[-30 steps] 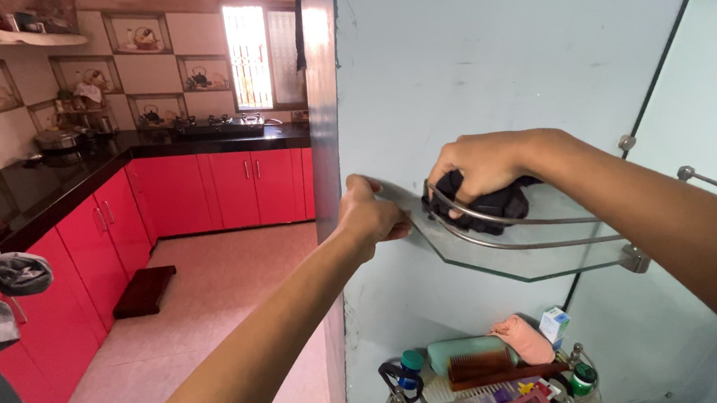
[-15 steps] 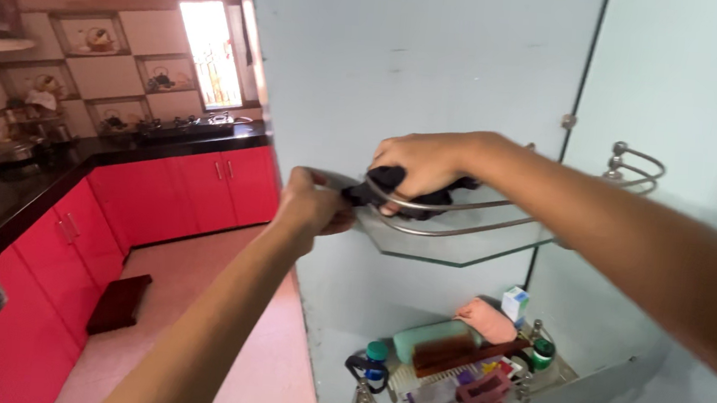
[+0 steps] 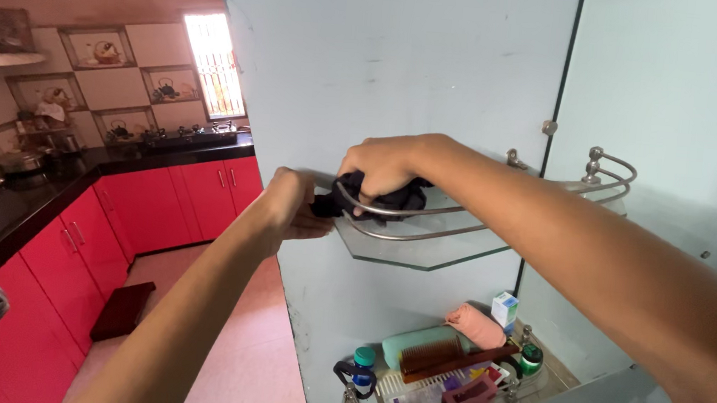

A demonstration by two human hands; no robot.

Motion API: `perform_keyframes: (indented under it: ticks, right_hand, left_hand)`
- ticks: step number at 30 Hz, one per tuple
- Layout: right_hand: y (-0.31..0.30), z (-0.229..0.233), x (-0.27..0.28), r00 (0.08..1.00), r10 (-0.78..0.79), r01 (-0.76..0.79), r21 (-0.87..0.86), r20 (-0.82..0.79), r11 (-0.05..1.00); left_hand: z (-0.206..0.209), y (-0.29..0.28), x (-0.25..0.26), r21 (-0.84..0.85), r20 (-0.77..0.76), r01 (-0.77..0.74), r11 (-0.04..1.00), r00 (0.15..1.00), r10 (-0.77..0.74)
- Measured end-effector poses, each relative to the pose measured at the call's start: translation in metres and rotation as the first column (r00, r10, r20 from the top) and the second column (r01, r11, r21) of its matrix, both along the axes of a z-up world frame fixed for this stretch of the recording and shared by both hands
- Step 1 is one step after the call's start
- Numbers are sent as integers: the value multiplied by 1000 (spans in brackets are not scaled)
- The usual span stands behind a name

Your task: The person sits on the bathroom floor and wipes various toiletries, including bottles, jars, and tubes, with a black cloth. They handle each item individually, wiping the exterior surfaces before placing them back on the floor. Finally, the person stands up and wipes a glass shelf mounted on the wall.

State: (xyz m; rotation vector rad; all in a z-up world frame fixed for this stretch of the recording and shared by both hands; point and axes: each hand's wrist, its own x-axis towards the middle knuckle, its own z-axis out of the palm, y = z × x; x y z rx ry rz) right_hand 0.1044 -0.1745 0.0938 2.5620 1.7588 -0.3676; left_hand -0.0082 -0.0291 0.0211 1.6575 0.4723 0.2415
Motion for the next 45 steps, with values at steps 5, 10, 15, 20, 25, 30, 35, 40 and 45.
perform_keyframes:
  ticks: [5, 10, 15, 20, 25, 30, 35, 40, 45]
  right_hand:
    - [-21, 5, 12, 999, -34, 32, -56, -43, 998]
    - [-38, 9, 26, 993, 28, -39, -93, -110, 995]
    - [-19, -6, 19, 995, 39, -40, 15, 91, 999]
    - [-19, -3, 17, 999, -3, 4, -24, 47, 1000]
    - [-37, 9, 29, 991, 82, -93, -93, -108, 991]
    - [-12, -3, 21, 992, 109, -110, 14, 58, 994]
    - [7, -16, 31, 972, 222, -222, -18, 71, 975]
    - [-12, -8, 48, 867, 435, -459, -50, -242, 887]
    - [-5, -1, 34, 901, 378, -372, 66, -215, 926]
  left_hand:
    - [-5, 2, 10, -65, -34, -87, 994, 996, 85]
    - [-1, -2, 11, -77, -57, -124, 989, 991, 120]
    - [-4, -3, 17, -72, -69, -126, 989, 990, 121]
    - [-6, 4, 23, -115, -100, -157, 981, 984, 145]
    - [-6, 3, 22, -113, -105, -160, 981, 983, 149]
    - [-7, 1, 21, -93, -89, -156, 983, 985, 148]
    - [-7, 4, 25, -141, -118, -178, 974, 980, 162]
    - [-6, -1, 23, -93, -73, -187, 978, 981, 180]
    - [-3, -5, 18, -77, -54, -191, 979, 981, 187]
